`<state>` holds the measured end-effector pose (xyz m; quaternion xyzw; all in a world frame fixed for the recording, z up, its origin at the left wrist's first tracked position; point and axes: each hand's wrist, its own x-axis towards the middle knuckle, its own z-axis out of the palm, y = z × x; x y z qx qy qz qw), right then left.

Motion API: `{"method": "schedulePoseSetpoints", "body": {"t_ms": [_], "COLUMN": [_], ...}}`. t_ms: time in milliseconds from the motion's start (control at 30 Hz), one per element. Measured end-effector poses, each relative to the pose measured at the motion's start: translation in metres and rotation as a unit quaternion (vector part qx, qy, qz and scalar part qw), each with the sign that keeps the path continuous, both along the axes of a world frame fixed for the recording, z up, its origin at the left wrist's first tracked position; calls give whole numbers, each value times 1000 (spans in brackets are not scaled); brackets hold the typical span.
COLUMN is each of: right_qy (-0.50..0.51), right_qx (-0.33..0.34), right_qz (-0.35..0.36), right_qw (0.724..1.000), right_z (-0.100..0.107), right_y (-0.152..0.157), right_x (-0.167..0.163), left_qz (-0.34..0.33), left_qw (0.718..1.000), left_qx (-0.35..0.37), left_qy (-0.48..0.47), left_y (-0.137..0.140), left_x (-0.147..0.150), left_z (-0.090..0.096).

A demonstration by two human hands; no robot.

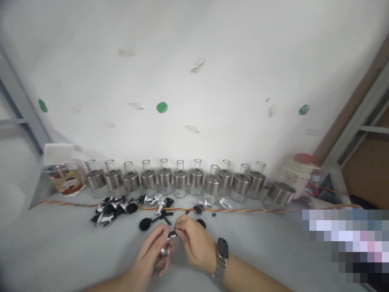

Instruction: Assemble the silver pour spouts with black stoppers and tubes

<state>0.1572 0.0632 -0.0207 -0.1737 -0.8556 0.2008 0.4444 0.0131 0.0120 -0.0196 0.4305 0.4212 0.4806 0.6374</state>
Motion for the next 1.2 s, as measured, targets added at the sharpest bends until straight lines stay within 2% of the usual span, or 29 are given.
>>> {"method": "schedulePoseSetpoints", "body": {"t_ms": [200,300,400,467,667,767,833,933,1100,1200], "right_qy": [2,20,38,29,-98,-119,-121,-109,-9,29], "right_qx": [10,28,45,59,173,207,198,146,39,0], "right_qz": [5,13,27,32,29,29,34,32,33,30], "right_qw": [1000,999,998,997,980,971,972,983,999,999], "right_z": [-2,0,2,4,12,15,15,13,8,7], "right_y": [-3,-6,-8,-7,5,9,9,6,-3,-7], "right_x": [-1,-2,-2,-1,8,10,11,10,5,1], "left_qz": [-4,-27,-33,-30,-43,-46,-61,-73,-88,-91], "left_qw": [1000,996,980,970,967,970,977,988,992,992], "left_qx": [-1,73,169,199,189,178,155,118,93,87], "left_qy": [9,44,104,137,165,160,134,74,19,10], "left_y": [0,-3,-6,-8,-7,-8,-8,-8,-7,-7], "left_x": [-1,-3,-6,-8,-8,-7,-7,-6,-5,-6], "left_z": [4,7,9,10,11,11,10,6,4,5]}}
